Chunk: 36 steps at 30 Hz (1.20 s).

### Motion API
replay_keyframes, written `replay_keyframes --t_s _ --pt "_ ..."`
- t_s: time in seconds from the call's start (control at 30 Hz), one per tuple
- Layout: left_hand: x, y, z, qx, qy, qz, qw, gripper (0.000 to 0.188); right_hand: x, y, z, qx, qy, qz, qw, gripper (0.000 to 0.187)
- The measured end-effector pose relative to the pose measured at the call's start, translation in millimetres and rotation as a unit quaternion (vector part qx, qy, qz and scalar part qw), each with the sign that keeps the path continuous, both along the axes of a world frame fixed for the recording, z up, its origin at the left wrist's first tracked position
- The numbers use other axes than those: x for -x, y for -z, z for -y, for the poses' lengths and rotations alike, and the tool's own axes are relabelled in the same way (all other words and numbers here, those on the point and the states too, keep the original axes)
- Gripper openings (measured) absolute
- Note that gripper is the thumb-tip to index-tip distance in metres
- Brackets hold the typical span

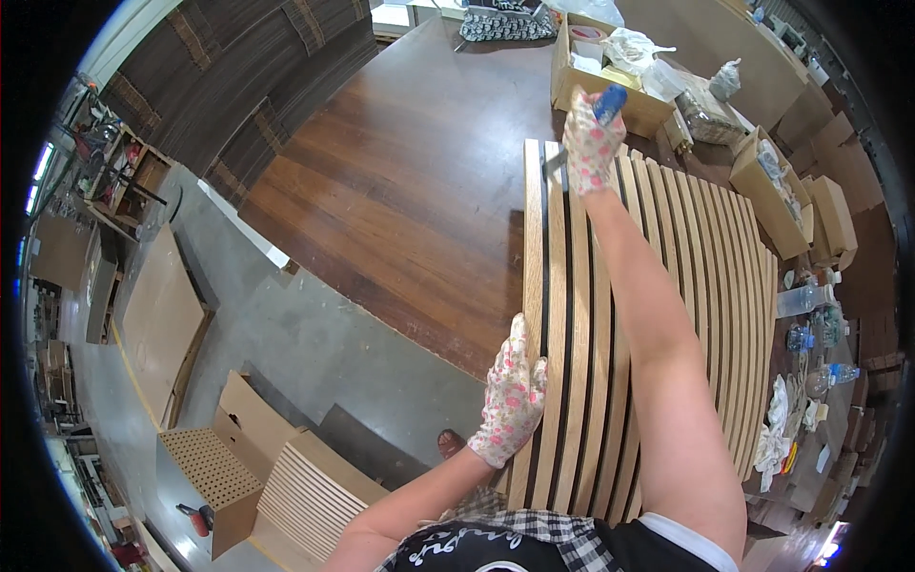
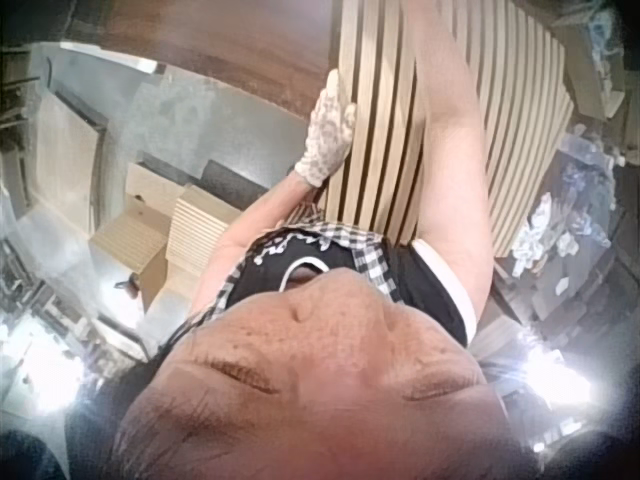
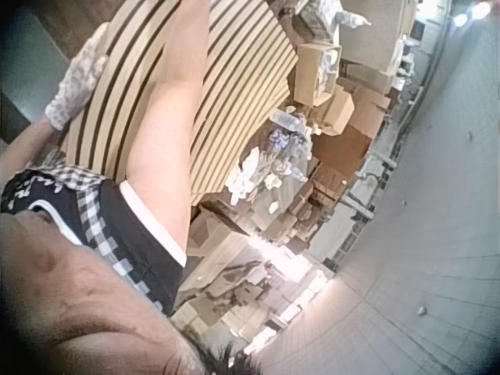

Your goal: The person scrapes material from the slats of a wooden panel with a blue tool, rubs the surface with a yellow block, and wipes it with a cloth.

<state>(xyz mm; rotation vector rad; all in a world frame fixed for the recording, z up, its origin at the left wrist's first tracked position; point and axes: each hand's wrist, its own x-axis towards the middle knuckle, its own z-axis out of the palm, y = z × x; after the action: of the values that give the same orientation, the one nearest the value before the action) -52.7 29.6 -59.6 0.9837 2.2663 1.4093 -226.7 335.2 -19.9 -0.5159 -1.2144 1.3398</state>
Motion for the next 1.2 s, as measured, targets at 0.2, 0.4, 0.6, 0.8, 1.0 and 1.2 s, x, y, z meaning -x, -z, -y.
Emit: replay_keyframes --t_s 0.2,0.4,0.6,0.8,1.0,1.2 --pt "0 -2 1 0.013 0.000 0.003 1.000 0.061 11 -6 4 -0.066 0.044 0.077 0.994 0.012" --pt "0 1 2 0.005 -0.004 0.016 1.000 0.062 2 -12 6 -0.033 -0.086 -0.021 0.996 0.016" --pt "0 1 1 -0.004 -0.005 0.026 1.000 0.060 -3 -21 14 -0.021 -0.075 0.034 0.996 0.020" --pt "1 0 2 -0.004 0.011 0.055 0.998 0.062 19 -15 38 -0.350 0.031 0.258 0.900 0.030" --pt "0 1 2 0.002 0.001 0.043 0.999 0.061 19 -13 30 -0.267 0.026 0.277 0.923 0.029" --pt "2 -1 1 -0.015 0.001 0.038 0.999 0.062 -19 -15 38 -0.067 -0.077 0.137 0.985 0.020"
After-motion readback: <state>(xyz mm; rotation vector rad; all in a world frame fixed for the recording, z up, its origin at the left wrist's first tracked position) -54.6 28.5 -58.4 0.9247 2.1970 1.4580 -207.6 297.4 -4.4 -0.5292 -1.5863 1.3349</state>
